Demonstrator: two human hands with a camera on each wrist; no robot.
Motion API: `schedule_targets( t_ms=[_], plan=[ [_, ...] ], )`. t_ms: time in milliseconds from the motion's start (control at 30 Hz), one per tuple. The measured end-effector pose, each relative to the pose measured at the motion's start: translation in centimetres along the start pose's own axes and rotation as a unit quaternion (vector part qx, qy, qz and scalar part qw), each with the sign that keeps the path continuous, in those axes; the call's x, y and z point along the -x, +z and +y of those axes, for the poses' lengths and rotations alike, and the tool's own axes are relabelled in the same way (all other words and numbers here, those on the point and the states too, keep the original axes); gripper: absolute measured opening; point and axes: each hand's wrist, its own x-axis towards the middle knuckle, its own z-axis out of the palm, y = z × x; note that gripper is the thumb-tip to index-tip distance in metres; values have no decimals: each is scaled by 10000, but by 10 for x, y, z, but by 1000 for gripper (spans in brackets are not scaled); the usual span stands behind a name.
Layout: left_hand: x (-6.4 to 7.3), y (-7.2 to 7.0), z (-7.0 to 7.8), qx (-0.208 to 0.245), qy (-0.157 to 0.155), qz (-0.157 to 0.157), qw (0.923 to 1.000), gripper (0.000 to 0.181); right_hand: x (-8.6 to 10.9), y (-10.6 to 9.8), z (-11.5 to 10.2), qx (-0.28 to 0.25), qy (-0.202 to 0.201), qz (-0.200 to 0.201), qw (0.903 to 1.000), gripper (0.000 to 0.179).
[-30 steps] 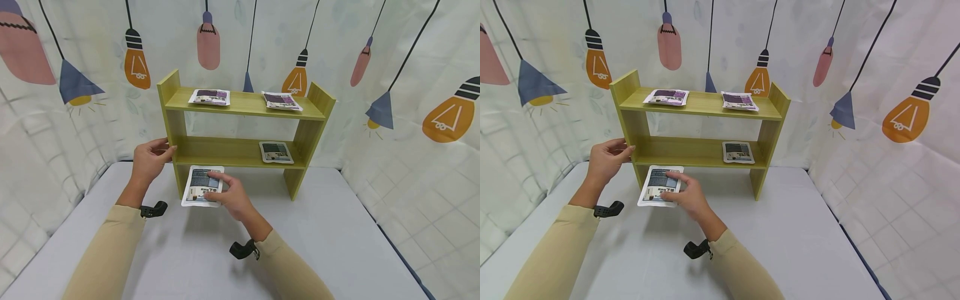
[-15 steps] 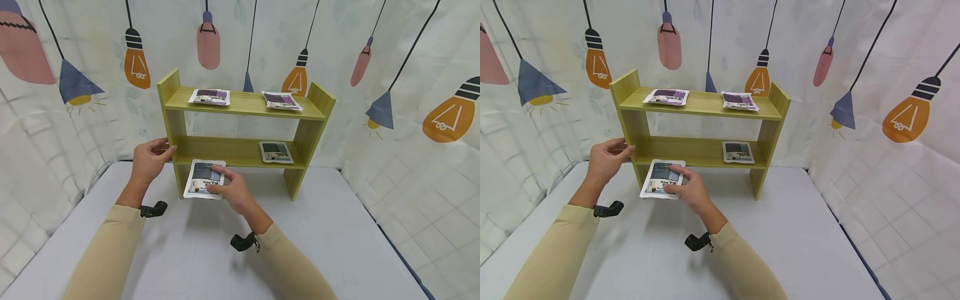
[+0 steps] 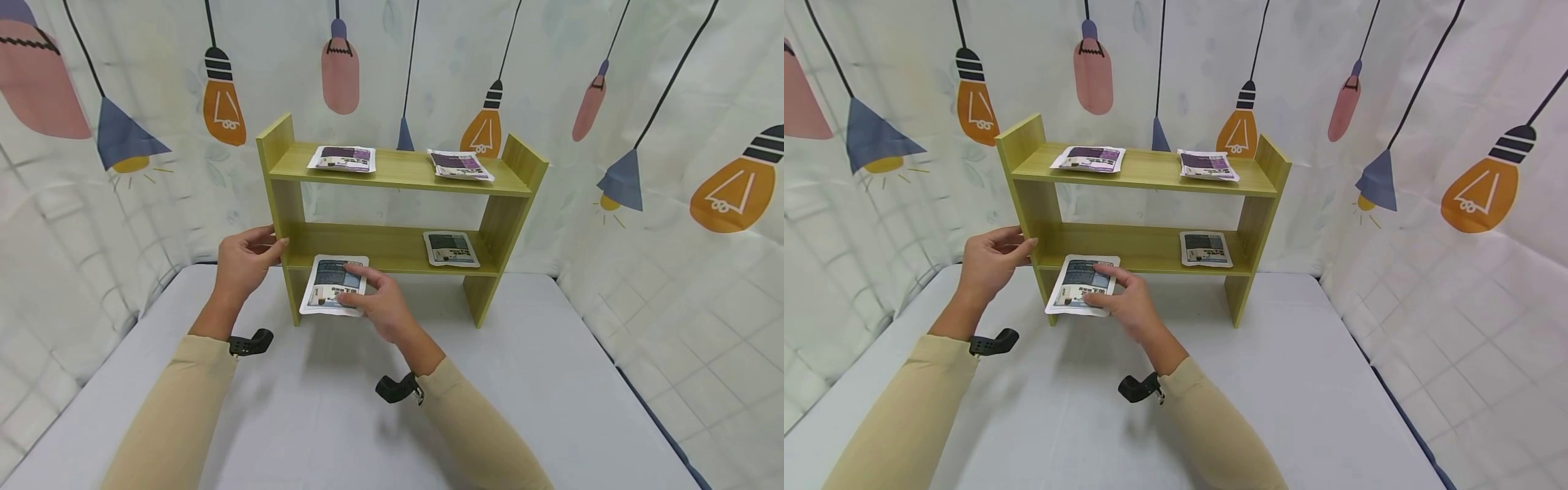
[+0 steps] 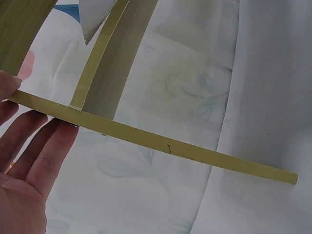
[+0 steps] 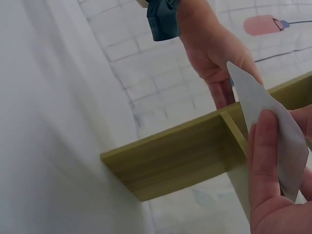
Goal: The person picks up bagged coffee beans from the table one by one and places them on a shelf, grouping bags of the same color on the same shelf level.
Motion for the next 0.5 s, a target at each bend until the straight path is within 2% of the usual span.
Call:
schedule_targets(
  t_ms=[200,500],
  plan=[
    [-1,0,0,-72,-26,8,10000,50,-1,0,-6,61,42,-130,9999,71],
    [0,-1,0,-100,-40,-26,9999,52,-2,-2,-13,432,225,-294,9984,77]
  ],
)
